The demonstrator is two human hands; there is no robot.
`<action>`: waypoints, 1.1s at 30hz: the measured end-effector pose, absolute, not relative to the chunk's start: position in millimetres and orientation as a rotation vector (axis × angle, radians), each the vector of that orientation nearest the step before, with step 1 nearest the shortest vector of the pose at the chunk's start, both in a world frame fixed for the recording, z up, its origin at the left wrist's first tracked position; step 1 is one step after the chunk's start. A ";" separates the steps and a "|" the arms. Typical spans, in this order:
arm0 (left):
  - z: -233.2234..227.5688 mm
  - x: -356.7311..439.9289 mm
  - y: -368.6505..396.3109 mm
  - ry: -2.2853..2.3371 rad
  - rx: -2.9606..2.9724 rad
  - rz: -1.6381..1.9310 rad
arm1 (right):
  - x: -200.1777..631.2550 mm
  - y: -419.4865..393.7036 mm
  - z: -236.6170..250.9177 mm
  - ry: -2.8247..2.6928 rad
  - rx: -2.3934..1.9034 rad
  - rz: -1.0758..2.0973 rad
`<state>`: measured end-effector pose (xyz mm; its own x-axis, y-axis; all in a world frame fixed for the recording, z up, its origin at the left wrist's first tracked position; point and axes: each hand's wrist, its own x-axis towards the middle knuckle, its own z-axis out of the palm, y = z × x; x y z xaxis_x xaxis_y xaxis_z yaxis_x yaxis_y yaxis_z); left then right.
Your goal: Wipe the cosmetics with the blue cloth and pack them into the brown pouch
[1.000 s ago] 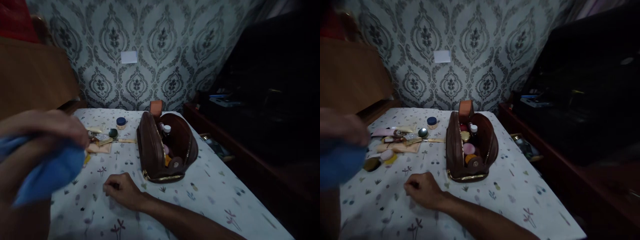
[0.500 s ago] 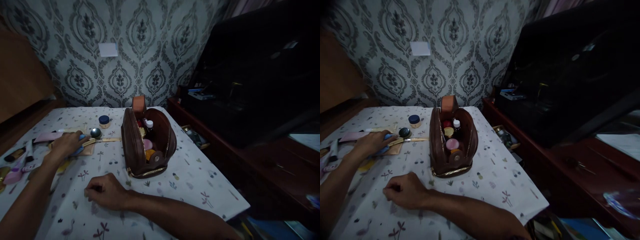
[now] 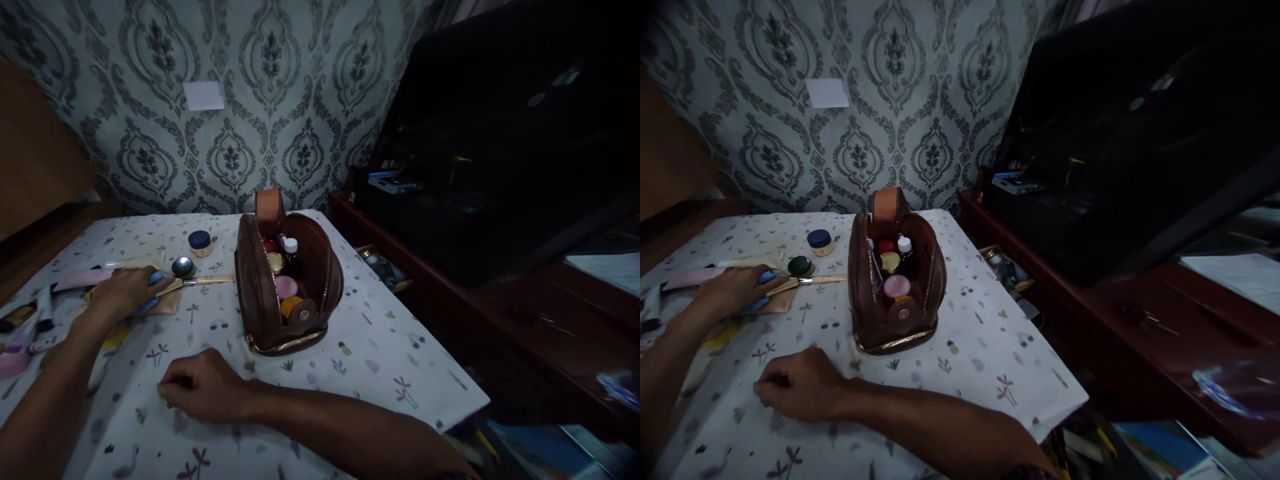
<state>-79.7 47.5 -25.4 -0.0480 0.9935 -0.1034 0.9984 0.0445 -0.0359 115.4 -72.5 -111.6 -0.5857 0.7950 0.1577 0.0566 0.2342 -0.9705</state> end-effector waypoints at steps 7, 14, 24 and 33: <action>-17.5 -62.9 37.6 2.327 2.057 -0.345 | 116.8 -72.6 -109.8 -1.895 -0.776 1.368; -15.6 -59.9 37.7 2.294 2.076 -0.369 | 116.7 -71.0 -111.0 -1.932 -0.799 1.338; -19.0 -74.9 41.8 2.370 2.131 -0.229 | 118.3 -68.9 -108.1 -1.826 -0.780 1.418; -15.1 -67.9 37.5 2.254 2.092 -0.306 | 117.3 -69.0 -107.0 -1.806 -0.776 1.448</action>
